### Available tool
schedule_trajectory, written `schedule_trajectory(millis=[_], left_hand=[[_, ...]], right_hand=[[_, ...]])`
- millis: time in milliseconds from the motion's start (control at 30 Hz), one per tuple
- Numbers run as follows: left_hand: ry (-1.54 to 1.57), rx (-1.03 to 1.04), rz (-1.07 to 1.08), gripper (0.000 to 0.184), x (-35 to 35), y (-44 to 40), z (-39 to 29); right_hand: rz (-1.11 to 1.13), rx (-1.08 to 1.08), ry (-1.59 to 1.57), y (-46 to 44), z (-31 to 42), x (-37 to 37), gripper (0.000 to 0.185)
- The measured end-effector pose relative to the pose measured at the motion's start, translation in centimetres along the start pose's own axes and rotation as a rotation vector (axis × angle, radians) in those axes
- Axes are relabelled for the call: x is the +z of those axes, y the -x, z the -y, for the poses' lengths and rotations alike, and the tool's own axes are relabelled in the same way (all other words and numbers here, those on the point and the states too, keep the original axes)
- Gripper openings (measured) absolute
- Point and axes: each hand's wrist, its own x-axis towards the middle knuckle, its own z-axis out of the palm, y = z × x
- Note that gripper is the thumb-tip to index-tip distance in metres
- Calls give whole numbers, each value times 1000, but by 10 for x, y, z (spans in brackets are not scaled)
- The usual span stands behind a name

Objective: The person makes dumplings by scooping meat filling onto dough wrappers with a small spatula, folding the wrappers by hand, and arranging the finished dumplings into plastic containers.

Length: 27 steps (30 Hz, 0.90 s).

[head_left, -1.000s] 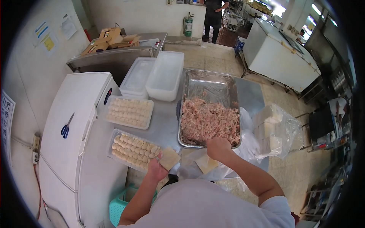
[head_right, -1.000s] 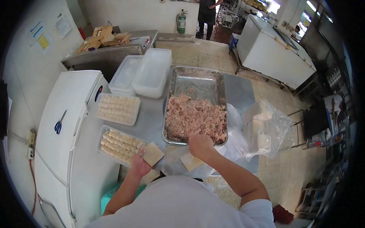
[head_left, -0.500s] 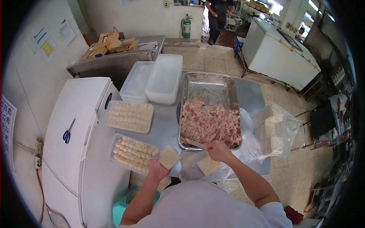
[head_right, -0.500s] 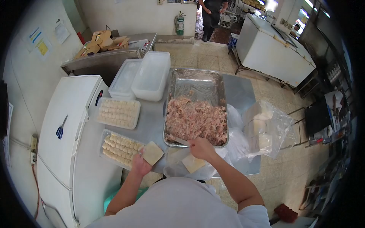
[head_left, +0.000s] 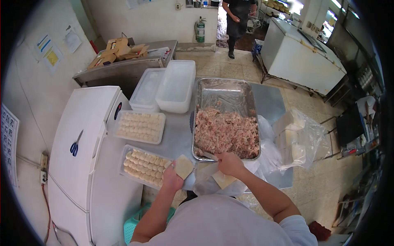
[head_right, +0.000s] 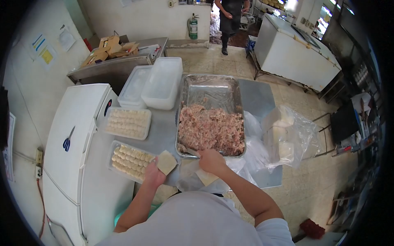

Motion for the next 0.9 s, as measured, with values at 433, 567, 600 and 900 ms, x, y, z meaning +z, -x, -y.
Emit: schedule_trajectory(millis=[433, 567, 600, 900], left_hand=[[-143, 88, -149, 45, 55, -27, 11], [14, 138, -156, 47, 67, -8, 9], [68, 148, -140, 47, 65, -7, 9], [208, 213, -143, 46, 48, -8, -15]], right_hand=[[-15, 24, -386, 31, -3, 19, 38], [-253, -214, -194, 36, 10, 41, 47], [-303, -248, -116, 37, 15, 46, 49], [-386, -336, 66, 56, 26, 38, 56]])
